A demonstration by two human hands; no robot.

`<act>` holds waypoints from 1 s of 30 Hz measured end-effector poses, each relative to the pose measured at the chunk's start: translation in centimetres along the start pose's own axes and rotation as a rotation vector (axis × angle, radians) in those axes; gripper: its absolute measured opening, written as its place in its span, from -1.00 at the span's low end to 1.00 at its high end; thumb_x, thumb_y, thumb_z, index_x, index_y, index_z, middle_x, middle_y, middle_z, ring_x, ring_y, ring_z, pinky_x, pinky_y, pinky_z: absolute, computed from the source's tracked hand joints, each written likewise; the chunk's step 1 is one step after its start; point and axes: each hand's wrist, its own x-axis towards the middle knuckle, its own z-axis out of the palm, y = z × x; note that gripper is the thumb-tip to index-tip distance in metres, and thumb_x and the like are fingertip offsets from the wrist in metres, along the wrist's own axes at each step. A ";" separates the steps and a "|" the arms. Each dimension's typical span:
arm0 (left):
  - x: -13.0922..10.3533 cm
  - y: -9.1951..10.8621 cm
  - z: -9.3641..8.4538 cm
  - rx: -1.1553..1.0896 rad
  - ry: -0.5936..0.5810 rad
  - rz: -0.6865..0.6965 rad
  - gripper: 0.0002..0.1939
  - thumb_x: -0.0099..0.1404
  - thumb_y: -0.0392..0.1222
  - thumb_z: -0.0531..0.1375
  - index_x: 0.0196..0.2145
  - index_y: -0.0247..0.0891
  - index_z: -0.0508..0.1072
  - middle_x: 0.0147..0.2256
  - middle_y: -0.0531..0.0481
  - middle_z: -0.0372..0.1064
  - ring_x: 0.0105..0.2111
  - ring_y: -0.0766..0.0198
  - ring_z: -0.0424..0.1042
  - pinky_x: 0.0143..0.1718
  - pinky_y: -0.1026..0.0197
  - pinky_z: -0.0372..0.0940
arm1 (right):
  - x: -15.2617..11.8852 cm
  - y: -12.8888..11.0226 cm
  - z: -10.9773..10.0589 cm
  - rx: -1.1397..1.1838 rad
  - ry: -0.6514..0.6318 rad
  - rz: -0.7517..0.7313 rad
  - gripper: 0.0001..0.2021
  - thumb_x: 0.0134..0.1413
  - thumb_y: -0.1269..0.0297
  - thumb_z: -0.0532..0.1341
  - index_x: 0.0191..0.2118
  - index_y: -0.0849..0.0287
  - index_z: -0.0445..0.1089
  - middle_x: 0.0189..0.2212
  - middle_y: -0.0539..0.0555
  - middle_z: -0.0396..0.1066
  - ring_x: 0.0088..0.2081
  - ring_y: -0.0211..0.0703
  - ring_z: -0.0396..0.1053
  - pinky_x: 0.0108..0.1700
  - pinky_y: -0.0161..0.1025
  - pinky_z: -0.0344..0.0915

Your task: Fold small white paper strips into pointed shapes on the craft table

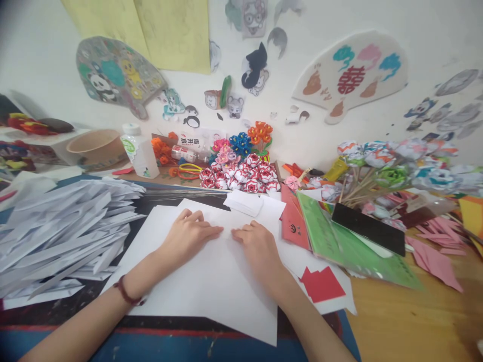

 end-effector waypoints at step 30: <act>1.5 -0.6 0.7 -0.408 -0.064 -0.190 -0.88 0.15 -0.20 0.26 -0.33 -0.24 0.42 -0.32 0.01 0.40 -0.24 0.17 0.28 -0.22 0.13 0.15 | 0.6 1.1 1.1 0.339 0.062 0.174 -0.93 0.04 0.45 0.23 -0.35 0.13 0.39 -0.33 0.02 0.34 -0.24 -0.14 0.30 -0.18 -0.20 0.23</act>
